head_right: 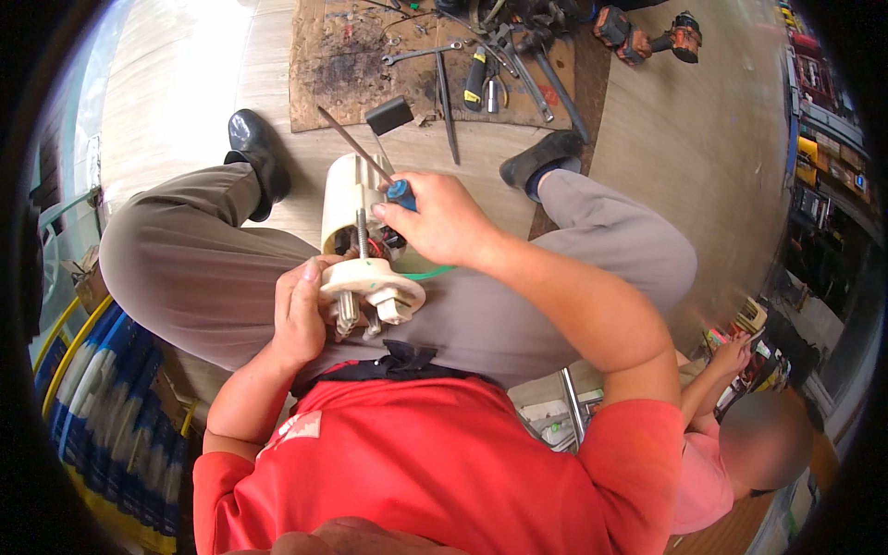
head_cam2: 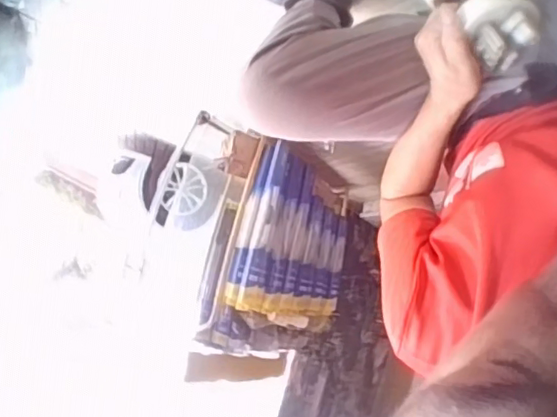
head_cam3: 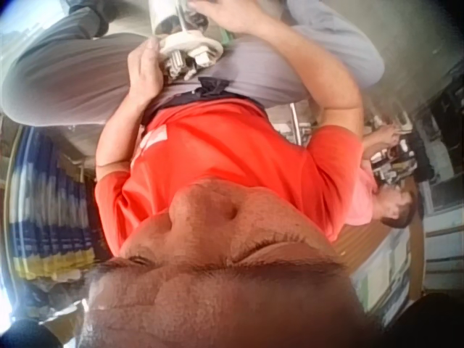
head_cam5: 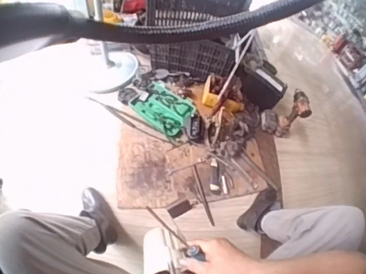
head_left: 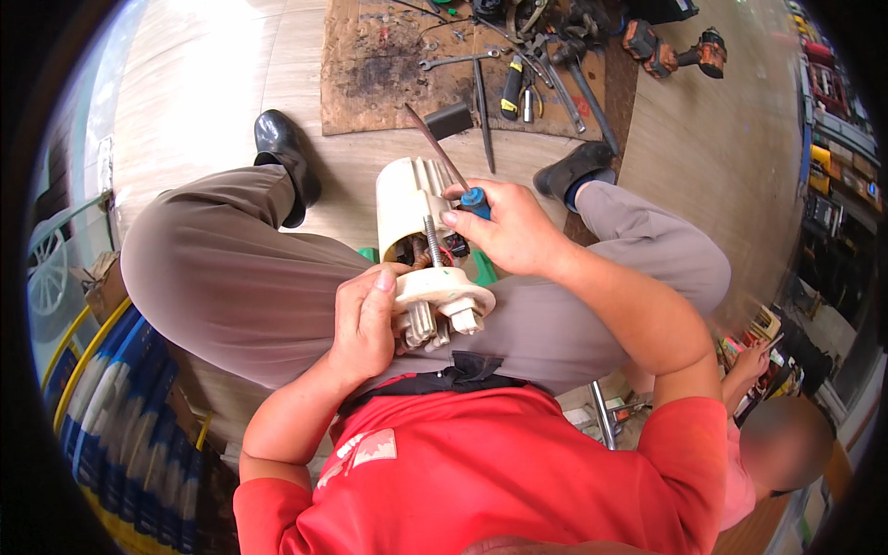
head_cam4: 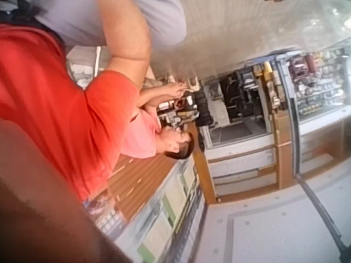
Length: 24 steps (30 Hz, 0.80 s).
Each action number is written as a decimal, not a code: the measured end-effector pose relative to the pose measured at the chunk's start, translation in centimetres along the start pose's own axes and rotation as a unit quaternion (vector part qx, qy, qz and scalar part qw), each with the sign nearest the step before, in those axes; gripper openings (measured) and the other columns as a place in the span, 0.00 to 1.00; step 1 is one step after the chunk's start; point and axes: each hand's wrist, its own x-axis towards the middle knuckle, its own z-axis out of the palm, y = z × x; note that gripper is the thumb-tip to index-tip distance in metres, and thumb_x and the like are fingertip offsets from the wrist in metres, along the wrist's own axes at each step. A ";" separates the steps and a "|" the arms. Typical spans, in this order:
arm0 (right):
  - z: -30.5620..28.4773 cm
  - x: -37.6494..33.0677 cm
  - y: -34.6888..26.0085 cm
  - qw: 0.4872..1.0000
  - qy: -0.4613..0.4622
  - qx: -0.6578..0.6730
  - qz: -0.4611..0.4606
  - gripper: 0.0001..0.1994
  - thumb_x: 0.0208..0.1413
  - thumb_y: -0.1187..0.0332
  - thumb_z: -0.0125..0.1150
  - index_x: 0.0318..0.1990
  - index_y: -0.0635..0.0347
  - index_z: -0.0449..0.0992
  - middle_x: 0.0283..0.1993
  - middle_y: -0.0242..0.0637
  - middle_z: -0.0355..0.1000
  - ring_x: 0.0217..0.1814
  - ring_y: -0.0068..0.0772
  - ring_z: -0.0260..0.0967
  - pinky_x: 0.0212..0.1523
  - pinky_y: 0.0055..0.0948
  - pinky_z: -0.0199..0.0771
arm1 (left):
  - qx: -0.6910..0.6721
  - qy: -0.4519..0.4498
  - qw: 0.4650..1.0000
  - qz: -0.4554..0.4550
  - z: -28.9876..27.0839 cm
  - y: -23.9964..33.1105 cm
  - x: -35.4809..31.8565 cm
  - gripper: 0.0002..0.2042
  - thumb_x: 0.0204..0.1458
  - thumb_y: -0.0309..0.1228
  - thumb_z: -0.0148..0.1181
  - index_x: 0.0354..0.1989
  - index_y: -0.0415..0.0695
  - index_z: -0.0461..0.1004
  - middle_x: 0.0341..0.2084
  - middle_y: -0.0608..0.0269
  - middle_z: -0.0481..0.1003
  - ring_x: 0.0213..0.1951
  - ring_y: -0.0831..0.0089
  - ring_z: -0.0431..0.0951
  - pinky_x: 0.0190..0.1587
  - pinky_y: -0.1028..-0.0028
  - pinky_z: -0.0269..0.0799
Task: The person disassembles a fuel pump assembly by using a screwdriver to pry and loosen components, then pulling them apart by hand.
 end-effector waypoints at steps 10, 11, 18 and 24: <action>-0.1 0.0 0.5 0.999 -0.022 -0.013 0.023 0.16 0.57 0.63 0.65 0.48 0.64 0.77 0.32 0.34 0.77 0.34 0.19 0.70 0.37 0.26 0.73 | -0.054 0.001 0.993 -0.106 0.0 1.2 0.3 0.26 0.68 0.45 0.37 0.41 0.33 0.76 0.22 0.64 0.77 0.17 0.84 0.66 0.19 0.82 0.59; -0.1 0.0 0.4 0.999 -0.021 -0.023 0.027 0.16 0.57 0.63 0.66 0.48 0.63 0.77 0.31 0.33 0.77 0.34 0.19 0.70 0.37 0.26 0.72 | -0.048 0.000 0.993 -0.106 0.1 1.5 0.2 0.26 0.68 0.45 0.38 0.41 0.33 0.76 0.23 0.63 0.77 0.18 0.84 0.67 0.20 0.82 0.60; -0.2 0.3 0.8 0.999 -0.017 -0.045 -0.008 0.15 0.56 0.62 0.66 0.45 0.64 0.78 0.32 0.38 0.77 0.34 0.25 0.72 0.40 0.29 0.73 | -0.015 0.016 0.996 -0.084 0.2 1.7 0.2 0.27 0.67 0.47 0.36 0.43 0.32 0.75 0.24 0.61 0.78 0.20 0.81 0.72 0.21 0.82 0.62; -0.4 0.1 0.9 0.999 -0.009 -0.042 -0.027 0.16 0.57 0.63 0.65 0.45 0.67 0.77 0.33 0.43 0.77 0.36 0.30 0.74 0.40 0.31 0.73 | -0.029 0.004 0.995 -0.091 0.3 1.9 0.3 0.27 0.67 0.46 0.36 0.43 0.30 0.74 0.27 0.56 0.80 0.24 0.76 0.77 0.26 0.80 0.69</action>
